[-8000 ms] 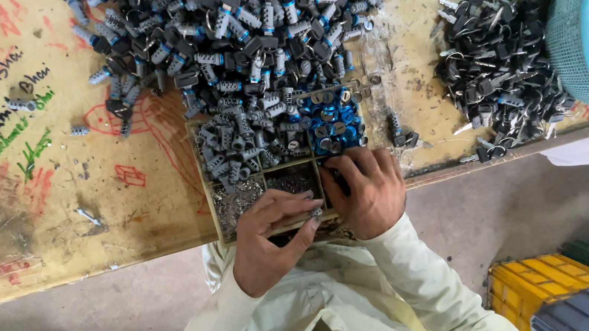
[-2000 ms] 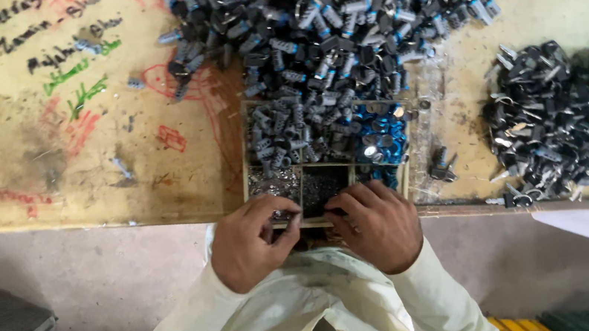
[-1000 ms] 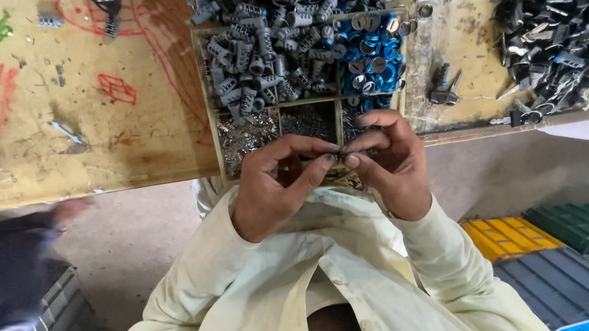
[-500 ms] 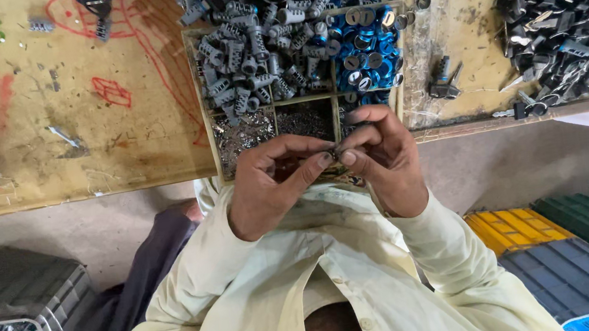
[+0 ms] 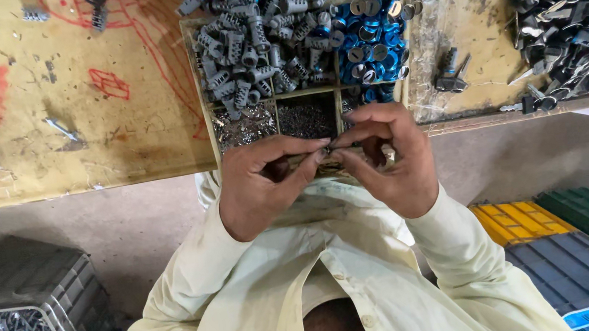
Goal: The person assembles small lock components by hand, inserting pins and attaching blue plastic caps to metal lock bodies. They repeatedly pick up parts from a compartmentalized tray and place assembled units into a pile on the table.
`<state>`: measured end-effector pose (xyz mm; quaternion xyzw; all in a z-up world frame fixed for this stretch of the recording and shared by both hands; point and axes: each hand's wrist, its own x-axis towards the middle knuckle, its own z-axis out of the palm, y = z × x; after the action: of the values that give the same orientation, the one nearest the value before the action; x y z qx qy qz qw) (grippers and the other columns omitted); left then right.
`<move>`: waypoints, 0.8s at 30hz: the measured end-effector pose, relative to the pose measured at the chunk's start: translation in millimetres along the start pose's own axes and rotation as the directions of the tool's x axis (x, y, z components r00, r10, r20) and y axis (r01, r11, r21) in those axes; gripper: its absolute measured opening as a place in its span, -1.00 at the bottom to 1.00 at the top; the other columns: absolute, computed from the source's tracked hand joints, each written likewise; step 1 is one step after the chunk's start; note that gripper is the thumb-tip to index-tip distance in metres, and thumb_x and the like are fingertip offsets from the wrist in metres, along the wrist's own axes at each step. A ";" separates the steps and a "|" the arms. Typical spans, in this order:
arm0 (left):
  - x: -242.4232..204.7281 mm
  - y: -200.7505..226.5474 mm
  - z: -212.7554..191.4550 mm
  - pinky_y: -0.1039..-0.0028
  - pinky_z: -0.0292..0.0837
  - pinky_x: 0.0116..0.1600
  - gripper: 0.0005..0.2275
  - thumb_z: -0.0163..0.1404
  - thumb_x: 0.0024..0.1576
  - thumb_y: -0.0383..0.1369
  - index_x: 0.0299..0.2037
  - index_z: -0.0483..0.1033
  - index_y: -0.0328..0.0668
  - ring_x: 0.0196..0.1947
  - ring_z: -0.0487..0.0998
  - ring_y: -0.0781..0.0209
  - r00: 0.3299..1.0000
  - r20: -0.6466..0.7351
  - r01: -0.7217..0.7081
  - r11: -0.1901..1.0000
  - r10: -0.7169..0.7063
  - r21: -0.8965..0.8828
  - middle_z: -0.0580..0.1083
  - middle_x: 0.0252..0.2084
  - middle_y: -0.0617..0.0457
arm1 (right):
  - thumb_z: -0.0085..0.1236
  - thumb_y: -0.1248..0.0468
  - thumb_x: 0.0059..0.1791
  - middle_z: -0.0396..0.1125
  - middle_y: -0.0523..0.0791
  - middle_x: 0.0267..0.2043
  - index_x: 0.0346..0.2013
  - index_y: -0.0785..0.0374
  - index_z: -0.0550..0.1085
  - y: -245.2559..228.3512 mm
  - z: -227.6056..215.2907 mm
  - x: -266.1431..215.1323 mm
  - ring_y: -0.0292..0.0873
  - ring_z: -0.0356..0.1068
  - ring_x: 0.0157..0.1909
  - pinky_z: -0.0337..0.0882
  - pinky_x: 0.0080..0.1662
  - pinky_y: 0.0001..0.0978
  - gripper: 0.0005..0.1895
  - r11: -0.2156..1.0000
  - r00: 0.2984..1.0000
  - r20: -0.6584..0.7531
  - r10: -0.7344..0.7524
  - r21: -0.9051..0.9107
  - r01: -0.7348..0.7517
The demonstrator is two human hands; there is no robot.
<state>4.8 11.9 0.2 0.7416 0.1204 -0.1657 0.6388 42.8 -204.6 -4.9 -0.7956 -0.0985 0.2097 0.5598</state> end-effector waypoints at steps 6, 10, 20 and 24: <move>-7.7 13.9 1.0 0.64 0.35 -0.41 -0.82 0.20 0.13 -0.40 -0.09 0.58 -0.16 -0.50 0.45 0.50 0.991 -0.062 -0.119 0.993 0.120 0.021 0.53 -0.29 0.11 | 0.32 0.50 -0.02 0.53 -0.01 -0.14 0.09 0.28 0.31 -19.5 2.7 -1.0 -0.25 0.55 -0.11 0.50 -0.18 -0.46 -0.53 0.955 0.978 -0.061 -0.199 -0.234 0.179; -9.7 1.2 6.3 0.65 0.30 -0.39 -0.83 0.16 0.20 -0.39 -0.04 0.54 -0.18 -0.49 0.37 0.55 0.995 -0.034 -0.089 0.996 0.089 -0.017 0.46 -0.27 0.13 | 0.36 0.47 -0.02 0.57 -0.07 -0.17 0.06 0.28 0.33 -17.4 4.4 3.7 -0.31 0.43 -0.42 0.34 -0.39 -0.46 -0.55 0.986 0.993 -0.118 -0.021 -0.165 0.001; -5.2 -32.2 9.7 0.69 0.29 -0.25 -0.87 0.01 0.29 -0.44 -0.01 0.45 -0.25 -0.34 0.30 0.57 0.968 0.243 0.186 0.835 -0.065 -0.518 0.39 -0.22 0.24 | 0.38 0.32 -0.03 0.47 -0.18 -0.21 -0.15 0.10 0.60 -30.6 -12.4 14.9 -0.14 0.43 -0.25 0.45 -0.23 -0.27 -0.82 0.607 0.958 0.075 -0.277 -0.759 0.235; -3.6 -20.4 12.5 0.67 0.27 -0.34 -0.86 0.04 0.20 -0.45 -0.06 0.45 -0.22 -0.39 0.29 0.55 0.992 0.121 0.077 0.947 -0.040 -0.313 0.45 -0.17 0.20 | 0.37 0.27 -0.06 0.44 -0.18 -0.25 -0.22 0.08 0.60 -24.9 -20.3 18.0 -0.10 0.46 -0.23 0.44 -0.28 -0.22 -0.86 0.552 0.966 0.174 -0.193 -0.795 0.253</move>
<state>-7.6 2.8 -18.5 0.6148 0.1312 -0.2047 0.7502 69.8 -206.0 20.1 -0.9363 -0.3016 0.0949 0.1530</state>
